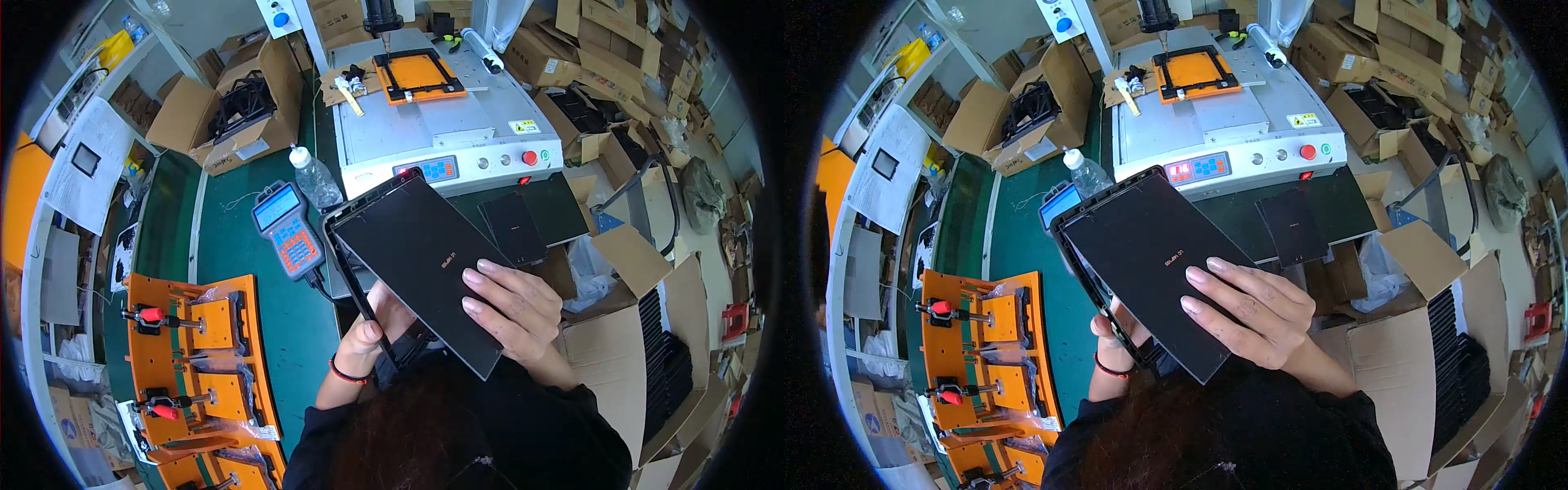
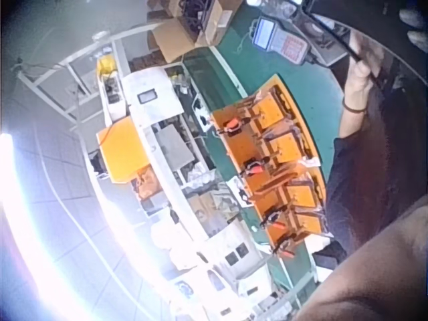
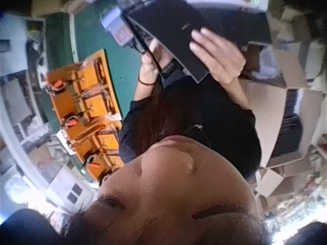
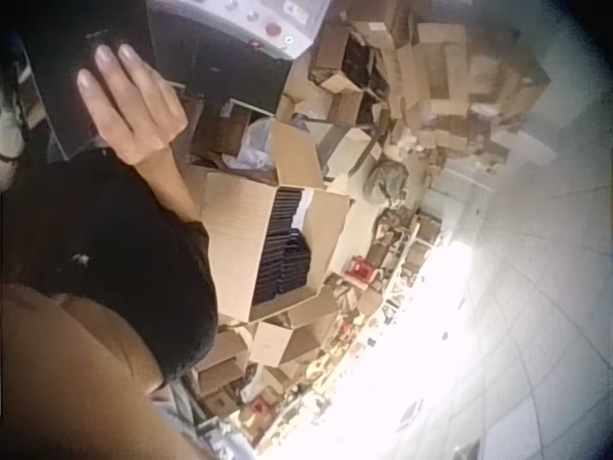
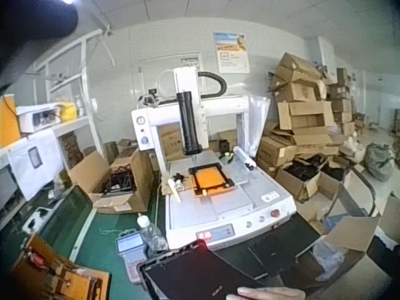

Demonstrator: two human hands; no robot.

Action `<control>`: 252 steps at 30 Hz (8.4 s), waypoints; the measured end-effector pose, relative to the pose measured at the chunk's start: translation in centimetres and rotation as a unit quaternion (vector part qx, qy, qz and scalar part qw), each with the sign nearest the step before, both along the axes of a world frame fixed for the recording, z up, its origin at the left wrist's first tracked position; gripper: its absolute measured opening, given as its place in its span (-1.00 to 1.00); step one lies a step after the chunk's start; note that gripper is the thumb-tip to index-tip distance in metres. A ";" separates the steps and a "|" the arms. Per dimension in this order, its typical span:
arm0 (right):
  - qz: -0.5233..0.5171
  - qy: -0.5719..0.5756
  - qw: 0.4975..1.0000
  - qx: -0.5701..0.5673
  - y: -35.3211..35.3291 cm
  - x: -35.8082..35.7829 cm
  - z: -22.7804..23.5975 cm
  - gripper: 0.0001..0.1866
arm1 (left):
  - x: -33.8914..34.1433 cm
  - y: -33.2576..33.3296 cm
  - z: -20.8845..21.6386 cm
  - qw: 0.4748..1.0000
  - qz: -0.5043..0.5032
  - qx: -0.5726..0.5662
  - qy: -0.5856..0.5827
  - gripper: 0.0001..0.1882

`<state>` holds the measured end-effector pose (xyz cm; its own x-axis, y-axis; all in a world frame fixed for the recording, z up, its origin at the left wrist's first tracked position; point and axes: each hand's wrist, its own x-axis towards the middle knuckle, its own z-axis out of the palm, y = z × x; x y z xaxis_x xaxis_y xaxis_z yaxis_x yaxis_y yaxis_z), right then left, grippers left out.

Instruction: The person takes frames from a box, attaches them onto screen panels, presses the assembled devices in toggle clamp jigs, and stacks the assembled devices on the workbench.

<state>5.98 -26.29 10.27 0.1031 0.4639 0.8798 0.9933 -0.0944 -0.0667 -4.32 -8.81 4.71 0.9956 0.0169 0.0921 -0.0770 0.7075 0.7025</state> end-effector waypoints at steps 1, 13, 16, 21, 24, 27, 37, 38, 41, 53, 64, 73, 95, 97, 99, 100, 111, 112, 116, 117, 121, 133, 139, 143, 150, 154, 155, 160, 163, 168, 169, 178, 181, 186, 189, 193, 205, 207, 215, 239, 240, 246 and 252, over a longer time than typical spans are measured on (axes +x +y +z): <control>0.000 -0.001 1.000 -0.001 0.0 0.0 0.0 -0.75 | 0.0 0.0 0.2 1.000 -0.004 0.005 -0.006 0.25; -0.005 -0.021 1.000 0.016 0.2 -0.2 0.0 -0.73 | 0.3 0.4 -0.7 0.999 -0.034 0.027 -0.028 0.28; -0.020 -0.008 0.999 -0.045 0.5 -0.5 1.1 -0.68 | 1.1 -0.1 -1.3 0.998 -0.016 -0.008 -0.058 0.29; 0.068 0.066 0.950 -0.299 0.9 -2.1 2.5 -0.16 | 3.2 -2.2 1.4 0.981 0.032 -0.152 -0.120 0.24; 0.048 0.080 0.948 -0.305 0.4 -2.2 2.1 -0.18 | 3.3 -2.0 0.5 0.974 0.010 -0.173 -0.149 0.27; 0.023 0.081 0.948 -0.308 0.3 -2.1 1.2 -0.21 | 3.9 -2.5 0.4 0.955 -0.004 -0.171 -0.244 0.30; 0.071 0.072 0.949 -0.298 0.3 -1.2 0.6 -0.25 | 2.7 -2.9 1.6 0.981 0.057 -0.101 -0.154 0.39; 0.076 0.063 0.948 -0.301 0.3 -0.8 0.5 -0.25 | 2.5 -2.9 1.6 0.984 0.069 -0.101 -0.131 0.39; 0.165 0.067 0.939 -0.293 1.5 -0.2 -0.3 -0.25 | 0.2 -3.7 1.7 0.979 0.148 -0.088 -0.111 0.35; 0.534 0.635 0.414 -0.375 1.8 -4.3 -6.1 -0.83 | -9.0 -11.4 0.9 0.788 0.602 0.078 -0.104 0.36; 0.510 0.774 0.308 -0.214 4.9 -11.6 -6.9 -0.81 | -19.1 -7.7 -1.2 0.755 0.572 0.309 -0.087 0.20; 0.337 0.636 0.684 -0.119 6.3 -3.0 -9.5 -0.84 | -18.7 10.0 2.1 0.286 0.654 0.699 0.049 -0.37; 0.322 0.693 0.623 -0.166 11.9 -4.1 -14.9 -0.80 | -20.6 32.4 10.7 0.543 0.774 0.282 0.160 -0.30; 0.345 0.621 0.672 -0.210 14.6 -5.4 -15.5 -0.76 | -23.0 34.0 9.8 0.297 0.852 0.264 0.341 -0.27; 0.341 0.613 0.686 -0.194 18.1 -5.3 -17.1 -0.73 | -19.3 32.4 9.0 0.216 0.851 0.330 0.347 -0.26; 0.355 0.607 0.682 -0.200 19.8 -6.3 -17.4 -0.72 | -19.9 31.4 8.7 0.173 0.868 0.374 0.278 -0.29; 0.357 0.524 0.734 -0.244 32.7 -14.1 -21.4 -0.56 | -20.6 -1.1 -10.2 0.417 0.686 0.505 0.317 -0.62; 0.359 0.491 0.751 -0.255 33.2 -14.5 -21.5 -0.55 | -21.2 -3.8 -11.6 0.434 0.701 0.451 0.341 -0.63; 0.326 0.465 0.766 -0.302 34.4 -15.2 -21.0 -0.52 | -21.8 -9.9 -14.5 0.408 0.802 0.280 0.334 -0.72; 0.328 0.463 0.764 -0.307 34.5 -15.3 -20.6 -0.52 | -22.0 -9.9 -14.5 0.406 0.803 0.276 0.338 -0.72; 0.280 0.392 0.812 -0.329 34.8 -14.3 -20.5 -0.52 | -22.7 -6.5 -12.5 0.339 0.806 0.341 0.345 -0.74; 0.444 0.629 0.592 -0.238 34.2 -15.5 -16.2 -0.68 | -20.9 11.5 -4.5 0.137 0.603 0.741 0.264 -0.69; 0.487 0.614 0.569 -0.249 35.1 -14.8 -16.8 -0.75 | -21.4 14.3 -6.0 0.103 0.540 0.791 0.267 -0.88; 0.469 0.605 0.583 -0.270 35.9 -14.9 -17.3 -0.77 | -21.1 14.0 -6.1 0.103 0.576 0.770 0.252 -0.89; 0.439 0.604 0.613 -0.258 37.5 -14.6 -19.6 -0.74 | -20.7 13.8 -5.4 0.130 0.607 0.740 0.258 -0.91; 0.435 0.603 0.614 -0.266 37.6 -15.1 -19.7 -0.77 | -20.6 13.5 -5.4 0.137 0.608 0.736 0.265 -0.91; 0.436 0.603 0.613 -0.266 37.5 -15.2 -19.6 -0.77 | -20.5 13.5 -5.5 0.139 0.610 0.732 0.268 -0.92; 0.409 0.642 0.586 -0.276 35.6 -14.8 -18.9 -0.73 | -20.3 12.9 -5.2 0.153 0.598 0.734 0.284 -0.83; 0.407 0.669 0.578 -0.228 32.7 -13.9 -18.7 -0.72 | -19.3 12.1 -3.4 0.189 0.605 0.723 0.274 -0.68; 0.389 0.714 0.544 -0.207 26.1 -11.1 -18.5 -0.73 | -18.6 15.9 1.6 0.066 0.678 0.691 0.240 -0.51; 0.376 0.719 0.549 -0.199 24.9 -10.1 -18.5 -0.73 | -17.7 17.3 3.0 0.085 0.698 0.666 0.248 -0.49; 0.376 0.753 0.513 -0.171 16.0 -7.4 -17.1 -0.84 | -18.2 26.9 10.5 0.302 0.796 0.399 0.339 -0.05; 0.395 0.749 0.508 -0.157 15.3 -6.6 -16.8 -0.85 | -17.6 26.8 9.3 0.037 0.798 0.575 0.177 -0.19; 0.395 0.749 0.511 -0.147 15.3 -5.0 -16.3 -0.85 | -13.4 22.6 4.6 0.221 0.690 0.678 0.127 -0.81; 0.398 0.744 0.516 -0.150 15.5 -4.7 -15.5 -0.85 | -13.5 23.3 3.4 0.180 0.703 0.676 0.126 -0.77; 0.384 0.759 0.506 -0.145 15.3 -4.6 -14.6 -0.86 | -12.8 24.6 2.5 0.134 0.766 0.627 0.045 -0.75; 0.436 0.720 0.535 -0.071 15.3 -4.6 -11.3 -0.85 | -14.4 25.2 1.0 0.046 0.695 0.717 0.018 -0.78; 0.448 0.714 0.536 -0.037 13.8 -4.1 -11.0 -0.84 | -14.3 25.2 1.6 0.071 0.669 0.737 0.059 -0.84; 0.419 0.647 0.635 -0.041 8.9 -3.5 -10.6 -0.84 | -11.1 12.5 -0.3 0.436 0.768 0.463 0.077 -0.37; 0.643 0.345 0.583 -0.356 5.6 -22.1 -13.9 -0.62 | -43.0 -22.1 4.3 0.045 0.893 0.188 0.406 0.28; 0.641 0.356 0.577 -0.361 5.5 -22.1 -14.0 -0.69 | -48.4 -23.7 4.1 -0.087 0.817 0.247 0.514 0.35; 0.615 0.371 0.573 -0.394 7.7 -21.5 -14.9 -0.78 | -62.7 -24.6 2.4 0.017 0.657 0.154 0.738 0.61; 0.599 0.403 0.563 -0.403 8.2 -21.4 -15.5 -0.75 | -67.0 -22.8 -1.1 0.092 0.595 0.117 0.790 0.65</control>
